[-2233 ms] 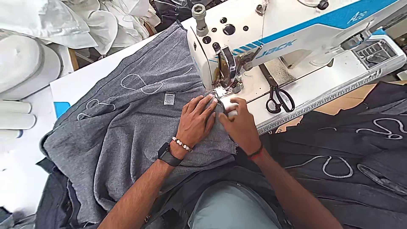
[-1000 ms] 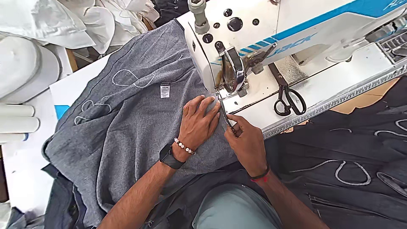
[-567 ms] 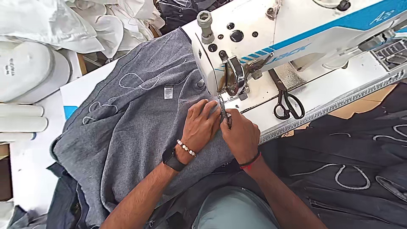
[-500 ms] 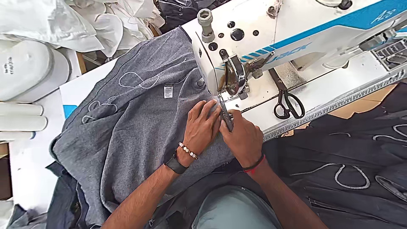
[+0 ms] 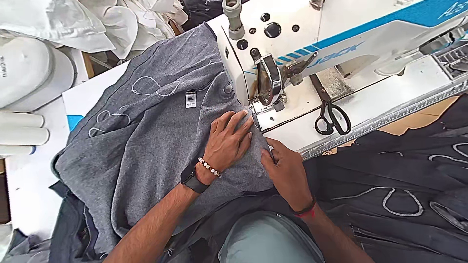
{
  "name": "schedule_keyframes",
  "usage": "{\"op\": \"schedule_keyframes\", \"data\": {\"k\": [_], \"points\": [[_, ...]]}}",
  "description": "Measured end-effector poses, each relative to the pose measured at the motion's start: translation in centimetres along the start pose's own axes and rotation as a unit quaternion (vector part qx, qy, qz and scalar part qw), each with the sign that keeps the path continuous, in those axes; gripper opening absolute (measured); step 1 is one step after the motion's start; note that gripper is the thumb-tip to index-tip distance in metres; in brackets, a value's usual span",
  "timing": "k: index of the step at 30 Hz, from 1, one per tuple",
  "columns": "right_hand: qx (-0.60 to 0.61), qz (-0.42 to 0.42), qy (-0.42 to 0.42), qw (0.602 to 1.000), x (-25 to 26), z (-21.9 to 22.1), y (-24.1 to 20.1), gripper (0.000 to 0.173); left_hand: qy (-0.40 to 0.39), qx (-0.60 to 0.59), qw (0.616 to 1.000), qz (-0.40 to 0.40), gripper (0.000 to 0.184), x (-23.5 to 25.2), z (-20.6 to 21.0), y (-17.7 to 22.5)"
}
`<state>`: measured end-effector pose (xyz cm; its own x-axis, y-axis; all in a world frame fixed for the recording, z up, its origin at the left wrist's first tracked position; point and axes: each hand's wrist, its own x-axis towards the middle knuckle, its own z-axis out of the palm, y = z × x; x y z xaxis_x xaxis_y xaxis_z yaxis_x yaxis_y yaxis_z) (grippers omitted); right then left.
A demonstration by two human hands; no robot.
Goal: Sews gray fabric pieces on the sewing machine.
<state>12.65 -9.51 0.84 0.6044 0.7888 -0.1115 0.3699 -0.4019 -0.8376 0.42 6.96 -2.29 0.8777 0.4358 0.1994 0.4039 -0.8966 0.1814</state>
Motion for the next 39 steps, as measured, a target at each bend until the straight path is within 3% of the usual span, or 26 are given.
{"op": "schedule_keyframes", "data": {"k": [8,12,18,22,39], "points": [[-0.106,0.022,0.038,0.993,1.8,0.5,-0.7,0.038,0.029,0.021,0.999,0.021,0.038,0.4,0.1,0.1],[-0.111,0.029,0.041,0.993,2.1,0.5,-0.3,0.034,0.027,0.018,0.999,0.003,0.039,0.4,0.1,0.3],[-0.128,0.001,0.065,0.990,2.4,0.9,-0.2,0.030,0.041,0.023,0.998,0.036,0.035,1.0,-0.4,-0.4],[-0.139,0.003,0.072,0.988,2.2,1.1,-0.2,0.029,0.043,0.040,0.998,-0.033,0.039,0.0,0.4,2.4],[-0.183,-0.017,0.102,0.978,3.6,1.9,-0.7,0.023,0.044,0.044,0.998,-0.010,0.039,0.4,0.4,1.3]]}}
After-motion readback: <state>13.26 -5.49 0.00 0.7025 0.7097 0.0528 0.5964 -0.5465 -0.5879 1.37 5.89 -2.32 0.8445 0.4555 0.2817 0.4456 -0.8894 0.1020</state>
